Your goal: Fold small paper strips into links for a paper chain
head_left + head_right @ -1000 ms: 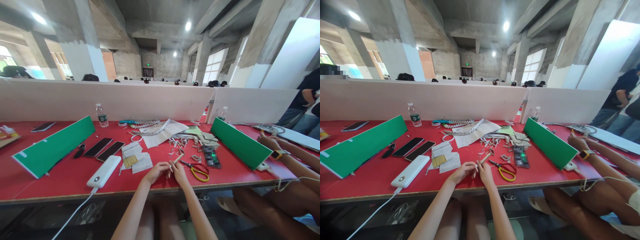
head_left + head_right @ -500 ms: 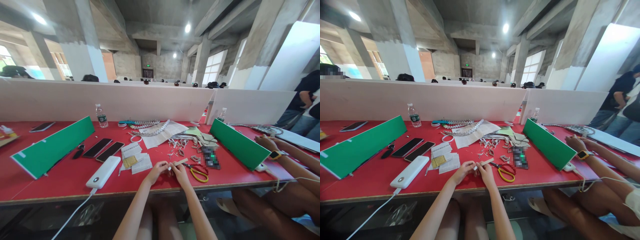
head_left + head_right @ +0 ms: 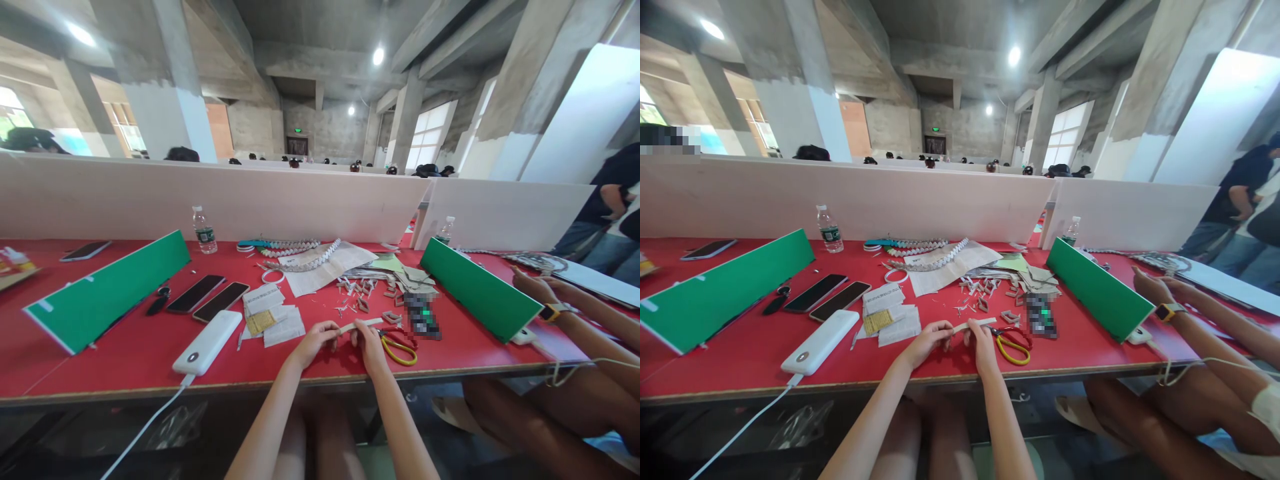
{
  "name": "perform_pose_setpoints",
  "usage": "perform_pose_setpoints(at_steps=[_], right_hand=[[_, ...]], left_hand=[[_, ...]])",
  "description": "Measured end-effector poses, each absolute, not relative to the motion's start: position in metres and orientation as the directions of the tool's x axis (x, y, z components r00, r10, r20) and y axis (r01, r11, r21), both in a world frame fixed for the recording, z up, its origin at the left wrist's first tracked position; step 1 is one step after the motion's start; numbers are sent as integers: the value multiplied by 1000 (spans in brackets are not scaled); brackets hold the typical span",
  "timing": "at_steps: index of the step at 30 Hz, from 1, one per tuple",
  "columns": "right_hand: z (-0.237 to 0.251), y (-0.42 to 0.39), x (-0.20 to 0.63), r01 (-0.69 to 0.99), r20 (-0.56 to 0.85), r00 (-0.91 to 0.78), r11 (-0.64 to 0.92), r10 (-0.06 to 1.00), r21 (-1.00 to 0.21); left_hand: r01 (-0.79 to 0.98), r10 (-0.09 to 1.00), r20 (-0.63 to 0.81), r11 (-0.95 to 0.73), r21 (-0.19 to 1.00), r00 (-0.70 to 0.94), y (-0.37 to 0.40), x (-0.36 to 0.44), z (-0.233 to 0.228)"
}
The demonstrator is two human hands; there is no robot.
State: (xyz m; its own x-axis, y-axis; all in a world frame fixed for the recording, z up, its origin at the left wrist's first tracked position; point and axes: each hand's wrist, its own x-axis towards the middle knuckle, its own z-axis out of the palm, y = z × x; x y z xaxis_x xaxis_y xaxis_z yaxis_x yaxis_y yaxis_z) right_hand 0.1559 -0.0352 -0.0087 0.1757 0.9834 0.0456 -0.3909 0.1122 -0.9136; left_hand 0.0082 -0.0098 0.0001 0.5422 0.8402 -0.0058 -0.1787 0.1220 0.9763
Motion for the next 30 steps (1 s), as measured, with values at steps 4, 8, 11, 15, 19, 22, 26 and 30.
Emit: perform_pose_setpoints(at_steps=[4, 8, 11, 15, 19, 22, 26, 30], right_hand=[[-10, -32, 161, -574, -7, 177, 97, 984, -813], [-9, -31, 163, -673, -33, 171, 92, 985, -734], [-10, -31, 165, -682, -28, 187, 110, 982, -723], [-10, -32, 170, -657, 0, 230, 155, 973, -738], [-8, -32, 170, -639, 4, 243, 163, 970, -752], [-7, -33, 166, -624, 15, 260, 180, 965, -761], [-9, -37, 159, -525, 116, 175, 192, 978, -829], [-13, -39, 157, -433, 187, 84, 205, 979, -878]], left_hand=[[-221, 834, -1, 147, 964, 552, -10, 8, 0], [-241, 856, -9, 156, 958, 517, -9, 8, 0], [-256, 859, -13, 167, 952, 512, -9, 7, -1], [-295, 842, -21, 213, 931, 540, -9, 6, 0], [-308, 835, -45, 252, 917, 549, -9, 5, 2], [-315, 831, -42, 256, 914, 555, -10, 4, 5], [-315, 832, -41, 255, 914, 554, -11, 3, 7], [-291, 842, -55, 246, 925, 537, -12, 3, 8]])
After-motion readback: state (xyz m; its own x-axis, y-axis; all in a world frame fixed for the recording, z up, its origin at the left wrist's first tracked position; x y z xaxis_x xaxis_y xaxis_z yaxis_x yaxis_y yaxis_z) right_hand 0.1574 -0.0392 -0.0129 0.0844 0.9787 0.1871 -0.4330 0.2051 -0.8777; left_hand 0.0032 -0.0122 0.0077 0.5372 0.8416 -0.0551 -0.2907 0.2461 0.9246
